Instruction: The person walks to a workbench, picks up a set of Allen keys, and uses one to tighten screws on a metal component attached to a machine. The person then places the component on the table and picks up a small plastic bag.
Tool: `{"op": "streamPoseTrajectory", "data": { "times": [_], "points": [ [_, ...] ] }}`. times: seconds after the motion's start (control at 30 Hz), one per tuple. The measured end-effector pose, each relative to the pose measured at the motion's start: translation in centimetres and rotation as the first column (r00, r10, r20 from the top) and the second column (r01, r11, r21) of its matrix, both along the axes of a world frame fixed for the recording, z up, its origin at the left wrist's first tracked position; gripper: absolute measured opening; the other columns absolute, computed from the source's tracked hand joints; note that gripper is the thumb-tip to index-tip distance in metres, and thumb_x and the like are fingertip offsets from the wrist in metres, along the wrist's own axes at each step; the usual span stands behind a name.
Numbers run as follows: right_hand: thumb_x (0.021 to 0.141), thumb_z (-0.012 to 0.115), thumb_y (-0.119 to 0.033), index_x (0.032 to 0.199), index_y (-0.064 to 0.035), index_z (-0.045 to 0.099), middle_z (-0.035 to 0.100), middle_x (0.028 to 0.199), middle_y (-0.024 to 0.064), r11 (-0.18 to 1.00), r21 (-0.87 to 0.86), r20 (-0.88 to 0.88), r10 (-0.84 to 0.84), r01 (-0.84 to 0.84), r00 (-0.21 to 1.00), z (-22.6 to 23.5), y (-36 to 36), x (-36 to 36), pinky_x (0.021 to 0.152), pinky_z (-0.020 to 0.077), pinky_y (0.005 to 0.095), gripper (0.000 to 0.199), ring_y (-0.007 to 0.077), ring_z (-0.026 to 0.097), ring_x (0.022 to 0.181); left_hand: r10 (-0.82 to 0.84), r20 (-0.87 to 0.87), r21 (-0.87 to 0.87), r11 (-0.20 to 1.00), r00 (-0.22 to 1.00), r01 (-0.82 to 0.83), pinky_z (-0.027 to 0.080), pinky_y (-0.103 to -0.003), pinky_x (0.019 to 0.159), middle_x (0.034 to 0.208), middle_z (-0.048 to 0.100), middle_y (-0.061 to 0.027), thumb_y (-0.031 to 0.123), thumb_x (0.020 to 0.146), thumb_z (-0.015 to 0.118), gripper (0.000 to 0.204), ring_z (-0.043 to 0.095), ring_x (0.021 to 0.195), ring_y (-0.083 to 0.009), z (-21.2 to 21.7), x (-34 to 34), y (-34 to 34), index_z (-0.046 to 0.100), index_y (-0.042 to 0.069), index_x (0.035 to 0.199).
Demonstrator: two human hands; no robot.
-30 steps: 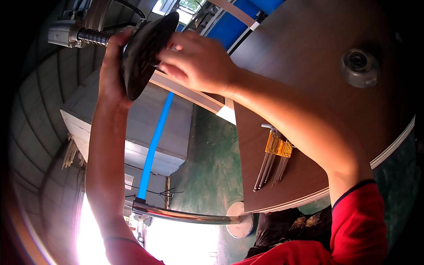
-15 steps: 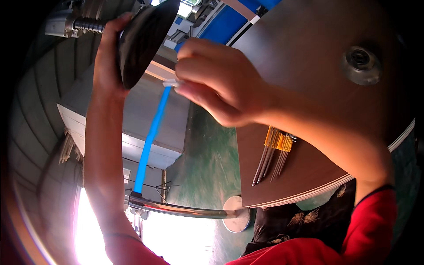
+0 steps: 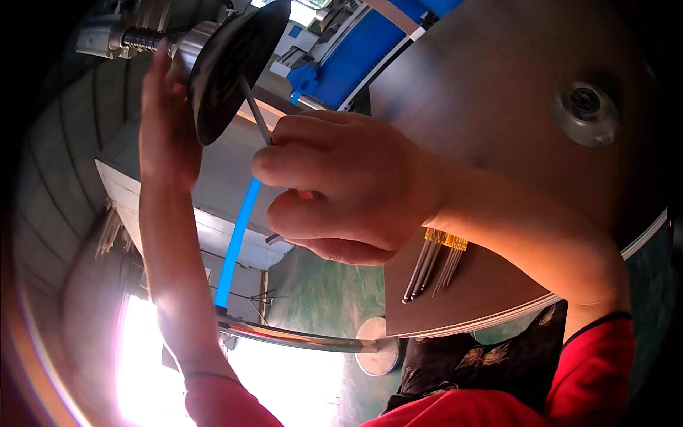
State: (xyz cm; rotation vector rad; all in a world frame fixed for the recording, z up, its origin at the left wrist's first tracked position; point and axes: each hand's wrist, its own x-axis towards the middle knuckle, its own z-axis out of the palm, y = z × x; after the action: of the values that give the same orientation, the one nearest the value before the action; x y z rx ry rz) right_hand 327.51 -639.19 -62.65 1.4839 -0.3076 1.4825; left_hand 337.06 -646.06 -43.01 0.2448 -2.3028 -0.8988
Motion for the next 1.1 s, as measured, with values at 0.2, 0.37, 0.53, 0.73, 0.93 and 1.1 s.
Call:
{"op": "streamPoseTrajectory", "data": {
  "times": [0.2,0.37,0.53,0.73,0.93,1.1],
  "points": [
    [0.068,0.070,-0.016,0.076,-0.0101,0.058,0.053,0.096,0.0081,0.998,0.061,-0.003,-0.024,0.024,1.000,0.1,-0.7,-0.8,0.062,0.0478,0.0374,0.015,0.0262,0.053,0.079,0.000,-0.407,-0.510,0.830,0.914,-0.227,0.045,-0.029,0.074,0.088,0.059,-0.0093,0.037,0.098,0.043,0.041,0.058,0.080,-0.0173,-5.7,7.6,-1.4,0.059,0.000,0.103],
    [0.067,0.069,-0.015,0.075,-0.0095,0.057,0.053,0.094,0.0085,0.998,0.034,-0.005,0.055,-0.055,0.998,-0.5,-1.4,-1.0,0.061,0.0484,0.0379,0.015,0.0271,0.054,0.078,0.078,-0.155,-0.162,0.981,0.985,-0.103,0.038,-0.024,0.052,0.073,0.056,-0.0086,0.036,0.099,0.036,0.045,0.048,0.054,-0.0130,-9.7,5.4,1.2,0.061,-0.002,0.096],
    [0.063,0.066,-0.012,0.067,-0.0077,0.049,0.053,0.092,0.0127,0.991,-0.061,-0.022,0.119,-0.120,0.993,0.0,-1.9,-1.0,0.055,0.0459,0.0361,0.017,0.0285,0.054,0.070,0.001,-0.151,0.012,1.000,0.989,0.000,0.039,-0.024,0.056,0.072,0.056,-0.0056,0.034,0.101,0.046,0.041,0.050,0.059,-0.0118,-10.5,2.4,3.3,0.062,-0.003,0.104],
    [0.060,0.063,-0.016,0.066,-0.0068,0.048,0.054,0.093,0.0129,1.000,-0.017,-0.070,0.000,-0.001,0.998,0.1,-0.5,-2.1,0.057,0.0472,0.0352,0.018,0.0281,0.053,0.072,-0.091,-0.149,0.179,0.977,0.985,0.118,0.035,-0.019,0.058,0.072,0.054,0.0037,0.023,0.099,0.059,0.020,0.046,0.064,-0.0028,-9.6,1.1,2.4,0.063,0.004,0.093],
    [0.062,0.070,-0.018,0.075,-0.0079,0.058,0.051,0.096,0.0072,0.993,0.083,-0.113,-0.074,0.083,0.991,-0.5,-0.2,-3.1,0.067,0.0516,0.0378,0.021,0.0261,0.055,0.088,-0.108,-0.203,0.072,0.990,0.973,0.124,0.034,-0.018,0.059,0.070,0.052,0.0040,0.022,0.099,0.058,0.021,0.045,0.064,-0.0028,-10.7,0.5,2.2,0.064,0.003,0.091],
    [0.064,0.070,-0.014,0.092,-0.0080,0.059,0.052,0.106,0.0103,0.980,0.082,-0.014,-0.180,0.180,0.984,-1.5,-1.7,-3.8,0.067,0.0520,0.0391,0.030,0.0274,0.059,0.087,-0.066,-0.186,0.069,0.994,0.980,0.080,0.038,-0.019,0.058,0.072,0.057,0.0015,0.023,0.100,0.057,0.024,0.049,0.063,-0.0044,-11.1,-0.6,1.7,0.064,0.001,0.094]
  ]
}}
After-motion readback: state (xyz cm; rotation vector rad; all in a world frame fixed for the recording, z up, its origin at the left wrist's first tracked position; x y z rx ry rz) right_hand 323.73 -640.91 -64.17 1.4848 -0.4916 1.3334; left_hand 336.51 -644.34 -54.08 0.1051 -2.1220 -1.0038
